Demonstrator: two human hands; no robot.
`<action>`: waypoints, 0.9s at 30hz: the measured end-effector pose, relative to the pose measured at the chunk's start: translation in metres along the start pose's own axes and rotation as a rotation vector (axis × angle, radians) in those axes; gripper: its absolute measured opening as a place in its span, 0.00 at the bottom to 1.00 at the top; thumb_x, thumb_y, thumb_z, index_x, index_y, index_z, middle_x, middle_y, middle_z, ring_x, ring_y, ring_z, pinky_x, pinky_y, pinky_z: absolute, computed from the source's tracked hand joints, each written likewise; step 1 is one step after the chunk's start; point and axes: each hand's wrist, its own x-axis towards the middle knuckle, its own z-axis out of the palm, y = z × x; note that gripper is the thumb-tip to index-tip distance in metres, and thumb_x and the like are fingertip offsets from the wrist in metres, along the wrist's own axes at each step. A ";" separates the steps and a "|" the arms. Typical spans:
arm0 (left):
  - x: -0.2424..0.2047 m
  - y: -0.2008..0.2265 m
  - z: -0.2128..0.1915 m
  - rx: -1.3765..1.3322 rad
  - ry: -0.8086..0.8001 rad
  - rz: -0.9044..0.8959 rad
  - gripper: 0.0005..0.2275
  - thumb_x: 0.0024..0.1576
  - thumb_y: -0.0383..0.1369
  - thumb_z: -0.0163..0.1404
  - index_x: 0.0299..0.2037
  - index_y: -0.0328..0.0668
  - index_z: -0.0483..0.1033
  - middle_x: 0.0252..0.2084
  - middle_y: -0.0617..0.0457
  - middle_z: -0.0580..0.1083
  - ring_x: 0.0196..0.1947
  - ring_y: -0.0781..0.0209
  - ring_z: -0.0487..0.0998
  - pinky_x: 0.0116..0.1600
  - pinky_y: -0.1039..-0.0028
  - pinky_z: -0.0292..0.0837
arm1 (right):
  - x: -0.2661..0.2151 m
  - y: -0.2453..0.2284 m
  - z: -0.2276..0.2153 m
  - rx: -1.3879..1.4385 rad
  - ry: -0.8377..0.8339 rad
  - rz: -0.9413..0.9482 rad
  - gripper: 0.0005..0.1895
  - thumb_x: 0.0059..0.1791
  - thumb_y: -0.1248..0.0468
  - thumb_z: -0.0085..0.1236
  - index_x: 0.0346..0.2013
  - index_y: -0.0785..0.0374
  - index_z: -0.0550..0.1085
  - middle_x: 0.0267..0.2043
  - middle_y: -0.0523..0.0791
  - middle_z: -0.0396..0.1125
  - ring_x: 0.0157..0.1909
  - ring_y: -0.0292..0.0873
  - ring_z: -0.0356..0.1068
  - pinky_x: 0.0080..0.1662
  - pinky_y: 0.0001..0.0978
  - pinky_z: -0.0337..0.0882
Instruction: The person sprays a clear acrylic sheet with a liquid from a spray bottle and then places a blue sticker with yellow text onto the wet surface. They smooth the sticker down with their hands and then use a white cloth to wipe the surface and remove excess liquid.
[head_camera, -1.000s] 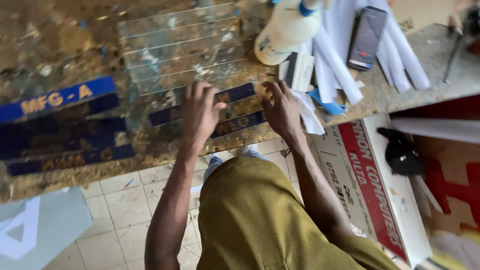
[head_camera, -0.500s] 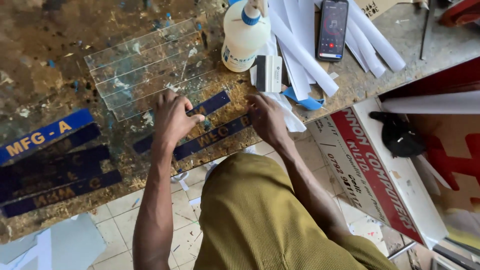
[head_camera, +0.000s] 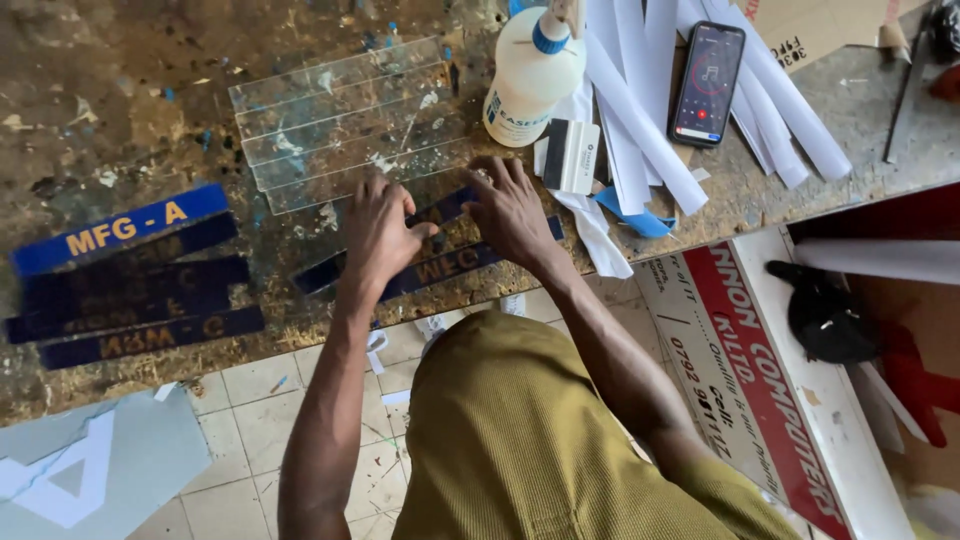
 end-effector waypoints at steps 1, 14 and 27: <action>0.000 -0.004 0.006 0.003 0.004 -0.002 0.21 0.53 0.46 0.75 0.42 0.43 0.77 0.51 0.44 0.69 0.62 0.36 0.72 0.65 0.40 0.68 | 0.002 0.008 0.009 0.002 0.003 -0.004 0.24 0.52 0.63 0.74 0.63 0.56 0.78 0.61 0.46 0.66 0.59 0.56 0.65 0.54 0.47 0.76; -0.024 0.024 -0.081 -0.170 0.482 0.284 0.11 0.60 0.35 0.72 0.35 0.43 0.82 0.28 0.52 0.79 0.33 0.46 0.82 0.47 0.56 0.76 | -0.013 0.002 -0.070 1.083 -0.109 0.444 0.13 0.55 0.60 0.77 0.46 0.66 0.84 0.34 0.44 0.72 0.37 0.37 0.71 0.42 0.33 0.74; -0.069 0.104 0.010 -1.394 0.712 -0.113 0.22 0.59 0.29 0.72 0.62 0.41 0.77 0.54 0.52 0.82 0.53 0.67 0.82 0.60 0.73 0.78 | -0.052 0.023 0.005 1.825 0.109 0.638 0.06 0.59 0.72 0.63 0.49 0.74 0.78 0.38 0.48 0.74 0.40 0.51 0.84 0.46 0.46 0.90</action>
